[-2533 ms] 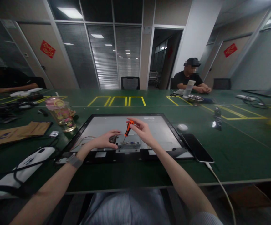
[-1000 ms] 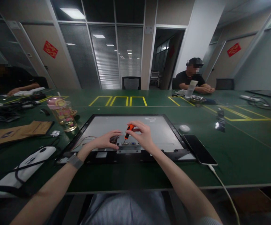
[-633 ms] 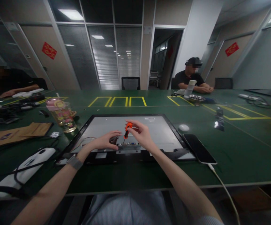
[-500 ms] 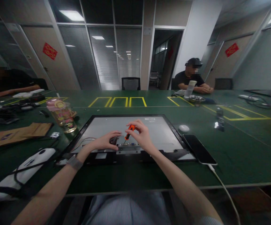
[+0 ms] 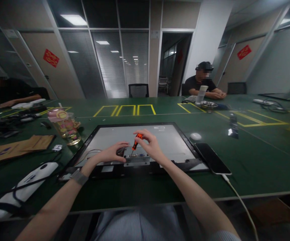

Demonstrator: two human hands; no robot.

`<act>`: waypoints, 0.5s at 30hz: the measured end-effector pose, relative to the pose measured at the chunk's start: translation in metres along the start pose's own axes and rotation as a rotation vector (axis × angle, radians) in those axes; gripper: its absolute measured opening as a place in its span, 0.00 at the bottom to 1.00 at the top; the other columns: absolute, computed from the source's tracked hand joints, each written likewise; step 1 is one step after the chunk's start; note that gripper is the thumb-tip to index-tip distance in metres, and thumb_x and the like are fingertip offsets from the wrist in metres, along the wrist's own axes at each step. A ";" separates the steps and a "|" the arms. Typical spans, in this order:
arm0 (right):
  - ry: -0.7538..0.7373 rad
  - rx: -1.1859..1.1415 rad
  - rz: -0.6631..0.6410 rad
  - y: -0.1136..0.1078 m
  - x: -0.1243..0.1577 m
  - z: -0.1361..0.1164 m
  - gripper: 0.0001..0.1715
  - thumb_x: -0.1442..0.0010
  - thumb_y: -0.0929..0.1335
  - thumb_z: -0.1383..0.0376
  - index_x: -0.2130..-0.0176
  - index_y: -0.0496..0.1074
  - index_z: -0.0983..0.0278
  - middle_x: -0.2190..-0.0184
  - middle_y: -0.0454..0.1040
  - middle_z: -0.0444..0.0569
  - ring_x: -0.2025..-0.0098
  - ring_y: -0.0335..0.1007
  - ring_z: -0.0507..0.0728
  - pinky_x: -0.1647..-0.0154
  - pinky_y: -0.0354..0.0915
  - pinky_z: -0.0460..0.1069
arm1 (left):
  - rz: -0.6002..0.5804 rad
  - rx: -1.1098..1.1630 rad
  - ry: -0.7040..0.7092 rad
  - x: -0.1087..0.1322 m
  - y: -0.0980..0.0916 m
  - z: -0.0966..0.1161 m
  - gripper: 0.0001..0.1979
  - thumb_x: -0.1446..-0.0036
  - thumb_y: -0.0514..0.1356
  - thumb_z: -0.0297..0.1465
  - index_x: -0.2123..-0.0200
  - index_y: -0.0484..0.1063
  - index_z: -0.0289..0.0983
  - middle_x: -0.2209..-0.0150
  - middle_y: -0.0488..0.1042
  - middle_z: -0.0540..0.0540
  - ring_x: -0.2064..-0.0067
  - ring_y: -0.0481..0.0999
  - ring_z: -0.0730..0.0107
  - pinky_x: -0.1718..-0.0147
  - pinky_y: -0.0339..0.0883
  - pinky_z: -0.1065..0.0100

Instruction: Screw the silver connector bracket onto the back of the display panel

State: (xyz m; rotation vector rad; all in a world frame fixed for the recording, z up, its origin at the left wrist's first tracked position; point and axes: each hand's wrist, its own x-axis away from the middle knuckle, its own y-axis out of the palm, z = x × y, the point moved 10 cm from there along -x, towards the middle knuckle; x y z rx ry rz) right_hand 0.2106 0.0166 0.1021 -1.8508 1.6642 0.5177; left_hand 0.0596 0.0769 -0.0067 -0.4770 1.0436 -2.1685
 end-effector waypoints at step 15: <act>-0.057 0.087 -0.016 -0.002 -0.001 -0.012 0.12 0.40 0.67 0.61 0.57 0.75 0.59 0.60 0.74 0.50 0.58 0.71 0.57 0.55 0.68 0.54 | 0.005 -0.001 -0.003 -0.001 0.001 -0.004 0.40 0.57 0.67 0.48 0.41 0.63 0.42 0.36 0.56 0.42 0.34 0.52 0.52 0.37 0.46 0.55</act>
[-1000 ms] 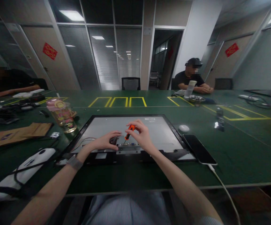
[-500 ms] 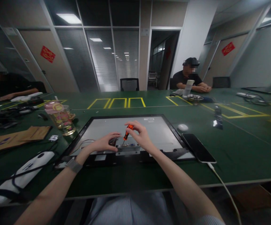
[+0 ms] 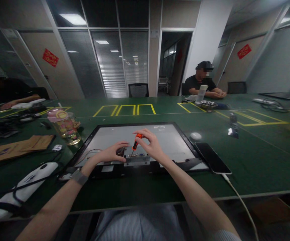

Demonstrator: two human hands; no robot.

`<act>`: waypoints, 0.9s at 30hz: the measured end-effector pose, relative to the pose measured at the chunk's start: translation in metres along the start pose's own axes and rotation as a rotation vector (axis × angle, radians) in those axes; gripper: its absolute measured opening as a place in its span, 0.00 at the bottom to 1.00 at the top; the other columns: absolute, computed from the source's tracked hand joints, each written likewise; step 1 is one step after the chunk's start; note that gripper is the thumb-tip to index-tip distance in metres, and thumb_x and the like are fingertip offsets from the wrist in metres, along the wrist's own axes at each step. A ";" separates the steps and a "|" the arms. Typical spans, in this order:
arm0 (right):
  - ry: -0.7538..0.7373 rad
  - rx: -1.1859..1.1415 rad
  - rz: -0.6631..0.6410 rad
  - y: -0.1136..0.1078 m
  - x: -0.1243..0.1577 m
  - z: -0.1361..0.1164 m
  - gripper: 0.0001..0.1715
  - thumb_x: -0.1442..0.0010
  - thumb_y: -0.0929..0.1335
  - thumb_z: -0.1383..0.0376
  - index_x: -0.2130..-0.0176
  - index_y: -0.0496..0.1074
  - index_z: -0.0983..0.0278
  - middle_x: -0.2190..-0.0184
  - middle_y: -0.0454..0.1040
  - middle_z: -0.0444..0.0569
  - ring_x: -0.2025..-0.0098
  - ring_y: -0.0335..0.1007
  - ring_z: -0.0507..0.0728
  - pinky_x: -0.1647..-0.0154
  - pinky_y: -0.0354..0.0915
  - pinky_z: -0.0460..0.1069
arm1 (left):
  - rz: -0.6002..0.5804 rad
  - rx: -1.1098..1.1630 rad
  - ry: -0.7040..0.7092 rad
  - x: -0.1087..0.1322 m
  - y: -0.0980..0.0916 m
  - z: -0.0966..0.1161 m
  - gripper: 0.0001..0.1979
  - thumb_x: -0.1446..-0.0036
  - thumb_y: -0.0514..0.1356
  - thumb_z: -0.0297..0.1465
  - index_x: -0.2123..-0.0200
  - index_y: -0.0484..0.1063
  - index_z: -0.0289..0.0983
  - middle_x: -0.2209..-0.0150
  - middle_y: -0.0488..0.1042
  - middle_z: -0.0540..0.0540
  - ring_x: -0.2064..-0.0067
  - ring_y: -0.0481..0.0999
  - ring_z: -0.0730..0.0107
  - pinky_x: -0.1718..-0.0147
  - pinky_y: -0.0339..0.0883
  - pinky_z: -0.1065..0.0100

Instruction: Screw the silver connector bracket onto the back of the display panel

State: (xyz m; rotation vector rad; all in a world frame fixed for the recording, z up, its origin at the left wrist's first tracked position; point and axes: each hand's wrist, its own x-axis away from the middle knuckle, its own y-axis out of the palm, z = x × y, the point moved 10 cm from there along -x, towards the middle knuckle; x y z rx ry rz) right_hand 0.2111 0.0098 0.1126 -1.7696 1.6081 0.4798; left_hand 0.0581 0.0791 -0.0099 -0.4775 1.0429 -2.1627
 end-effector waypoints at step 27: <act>-0.074 0.129 0.020 0.000 0.002 -0.011 0.14 0.39 0.66 0.61 0.53 0.74 0.56 0.60 0.74 0.50 0.58 0.71 0.58 0.53 0.66 0.57 | 0.006 -0.001 -0.005 0.002 -0.001 0.007 0.39 0.57 0.67 0.47 0.42 0.63 0.42 0.36 0.56 0.43 0.34 0.52 0.53 0.37 0.46 0.56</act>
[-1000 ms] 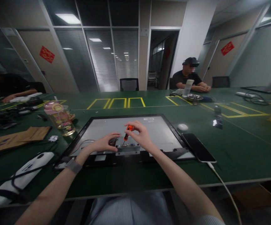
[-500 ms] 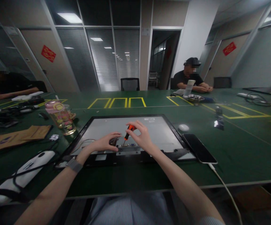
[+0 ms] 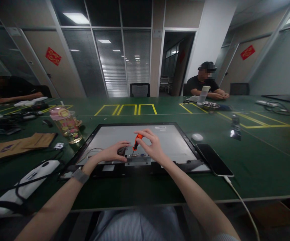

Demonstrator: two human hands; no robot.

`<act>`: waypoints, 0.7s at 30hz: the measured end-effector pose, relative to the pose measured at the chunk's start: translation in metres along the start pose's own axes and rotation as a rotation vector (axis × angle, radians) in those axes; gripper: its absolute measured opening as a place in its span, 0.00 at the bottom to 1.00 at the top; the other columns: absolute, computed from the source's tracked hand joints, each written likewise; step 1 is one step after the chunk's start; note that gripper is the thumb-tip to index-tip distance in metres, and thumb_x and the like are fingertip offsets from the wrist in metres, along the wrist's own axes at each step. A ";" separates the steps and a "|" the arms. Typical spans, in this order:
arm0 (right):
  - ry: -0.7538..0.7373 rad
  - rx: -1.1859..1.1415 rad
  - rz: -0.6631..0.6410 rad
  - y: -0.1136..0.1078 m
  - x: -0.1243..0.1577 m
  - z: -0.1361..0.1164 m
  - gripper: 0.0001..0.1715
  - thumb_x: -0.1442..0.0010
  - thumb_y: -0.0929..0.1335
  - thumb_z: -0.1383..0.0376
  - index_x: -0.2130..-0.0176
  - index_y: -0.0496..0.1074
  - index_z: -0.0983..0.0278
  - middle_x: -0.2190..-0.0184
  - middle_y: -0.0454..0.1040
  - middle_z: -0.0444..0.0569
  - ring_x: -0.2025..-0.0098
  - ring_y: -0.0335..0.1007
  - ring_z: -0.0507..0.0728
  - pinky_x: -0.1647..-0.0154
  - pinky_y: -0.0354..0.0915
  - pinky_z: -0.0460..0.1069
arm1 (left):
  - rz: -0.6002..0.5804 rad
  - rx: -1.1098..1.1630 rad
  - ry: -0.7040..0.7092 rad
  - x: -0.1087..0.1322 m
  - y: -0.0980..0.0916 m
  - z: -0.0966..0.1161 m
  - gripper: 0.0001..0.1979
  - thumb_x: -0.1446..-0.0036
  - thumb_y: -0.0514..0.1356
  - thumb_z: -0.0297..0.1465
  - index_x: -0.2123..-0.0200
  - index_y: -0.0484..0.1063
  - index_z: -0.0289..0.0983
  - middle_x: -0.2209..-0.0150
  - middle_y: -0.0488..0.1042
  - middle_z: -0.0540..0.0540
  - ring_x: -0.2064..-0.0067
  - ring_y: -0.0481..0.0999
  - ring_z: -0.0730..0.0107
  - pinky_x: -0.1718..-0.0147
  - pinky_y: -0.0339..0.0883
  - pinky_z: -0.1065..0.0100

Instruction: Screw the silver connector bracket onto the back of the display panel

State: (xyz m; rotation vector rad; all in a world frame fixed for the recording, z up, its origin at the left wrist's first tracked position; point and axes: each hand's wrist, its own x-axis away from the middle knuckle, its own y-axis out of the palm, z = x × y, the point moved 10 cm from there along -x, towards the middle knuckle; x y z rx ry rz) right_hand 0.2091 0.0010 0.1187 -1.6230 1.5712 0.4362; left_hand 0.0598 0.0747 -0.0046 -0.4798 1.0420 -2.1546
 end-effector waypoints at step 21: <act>0.104 -0.162 -0.008 0.005 0.003 0.014 0.12 0.43 0.70 0.60 0.58 0.75 0.58 0.64 0.73 0.49 0.60 0.71 0.57 0.57 0.68 0.54 | -0.010 0.001 0.010 -0.001 0.002 -0.005 0.40 0.57 0.66 0.50 0.41 0.62 0.44 0.35 0.55 0.44 0.34 0.51 0.52 0.37 0.46 0.54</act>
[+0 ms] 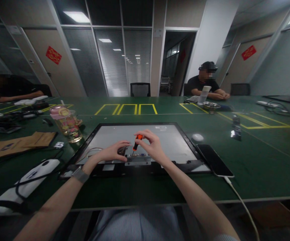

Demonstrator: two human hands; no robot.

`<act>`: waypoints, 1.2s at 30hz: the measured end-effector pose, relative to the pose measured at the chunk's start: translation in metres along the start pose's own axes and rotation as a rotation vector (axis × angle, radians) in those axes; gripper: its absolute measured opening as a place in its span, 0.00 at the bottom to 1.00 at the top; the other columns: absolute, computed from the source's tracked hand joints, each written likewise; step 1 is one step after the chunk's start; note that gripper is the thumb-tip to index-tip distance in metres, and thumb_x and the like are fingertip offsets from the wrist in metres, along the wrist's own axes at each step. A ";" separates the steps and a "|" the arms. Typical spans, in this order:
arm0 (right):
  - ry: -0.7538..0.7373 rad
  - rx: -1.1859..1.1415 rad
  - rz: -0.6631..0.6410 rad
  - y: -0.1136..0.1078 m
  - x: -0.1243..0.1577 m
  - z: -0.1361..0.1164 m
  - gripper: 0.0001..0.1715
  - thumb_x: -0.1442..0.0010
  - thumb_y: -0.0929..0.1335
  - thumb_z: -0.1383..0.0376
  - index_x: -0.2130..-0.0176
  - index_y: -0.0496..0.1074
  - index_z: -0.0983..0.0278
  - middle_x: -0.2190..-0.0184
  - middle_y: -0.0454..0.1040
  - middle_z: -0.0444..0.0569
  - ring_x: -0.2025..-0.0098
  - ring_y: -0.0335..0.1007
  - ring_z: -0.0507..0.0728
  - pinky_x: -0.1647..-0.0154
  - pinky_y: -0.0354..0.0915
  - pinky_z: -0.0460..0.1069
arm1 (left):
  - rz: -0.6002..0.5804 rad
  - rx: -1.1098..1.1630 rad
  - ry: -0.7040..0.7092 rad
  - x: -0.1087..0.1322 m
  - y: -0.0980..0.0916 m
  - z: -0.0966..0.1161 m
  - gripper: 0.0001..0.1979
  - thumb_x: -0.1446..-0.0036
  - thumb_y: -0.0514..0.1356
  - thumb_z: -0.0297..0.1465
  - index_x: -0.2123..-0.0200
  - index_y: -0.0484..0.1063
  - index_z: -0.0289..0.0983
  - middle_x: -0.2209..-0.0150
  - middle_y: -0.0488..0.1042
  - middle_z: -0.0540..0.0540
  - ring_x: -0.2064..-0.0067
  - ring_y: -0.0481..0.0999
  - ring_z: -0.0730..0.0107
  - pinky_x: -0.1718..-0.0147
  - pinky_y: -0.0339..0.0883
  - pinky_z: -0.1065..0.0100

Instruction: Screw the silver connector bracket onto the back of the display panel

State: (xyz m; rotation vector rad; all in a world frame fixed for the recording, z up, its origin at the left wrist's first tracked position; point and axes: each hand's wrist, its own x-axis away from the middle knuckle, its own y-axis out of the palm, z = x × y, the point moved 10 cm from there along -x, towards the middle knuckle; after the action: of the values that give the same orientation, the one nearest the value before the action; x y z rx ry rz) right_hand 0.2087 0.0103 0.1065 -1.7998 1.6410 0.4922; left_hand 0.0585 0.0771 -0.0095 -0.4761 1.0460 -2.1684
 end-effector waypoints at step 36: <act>0.165 -0.328 -0.150 0.015 0.001 0.016 0.14 0.39 0.67 0.59 0.54 0.74 0.57 0.60 0.73 0.48 0.55 0.70 0.56 0.51 0.65 0.54 | 0.015 0.010 0.013 0.000 0.000 -0.001 0.40 0.58 0.67 0.48 0.42 0.63 0.44 0.36 0.56 0.44 0.35 0.53 0.52 0.37 0.48 0.56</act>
State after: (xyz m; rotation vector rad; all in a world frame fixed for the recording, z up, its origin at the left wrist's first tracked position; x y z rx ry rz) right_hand 0.1962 0.0199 0.0912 -2.2387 1.5870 0.5843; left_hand 0.0581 0.0782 -0.0097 -0.4488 1.0417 -2.1654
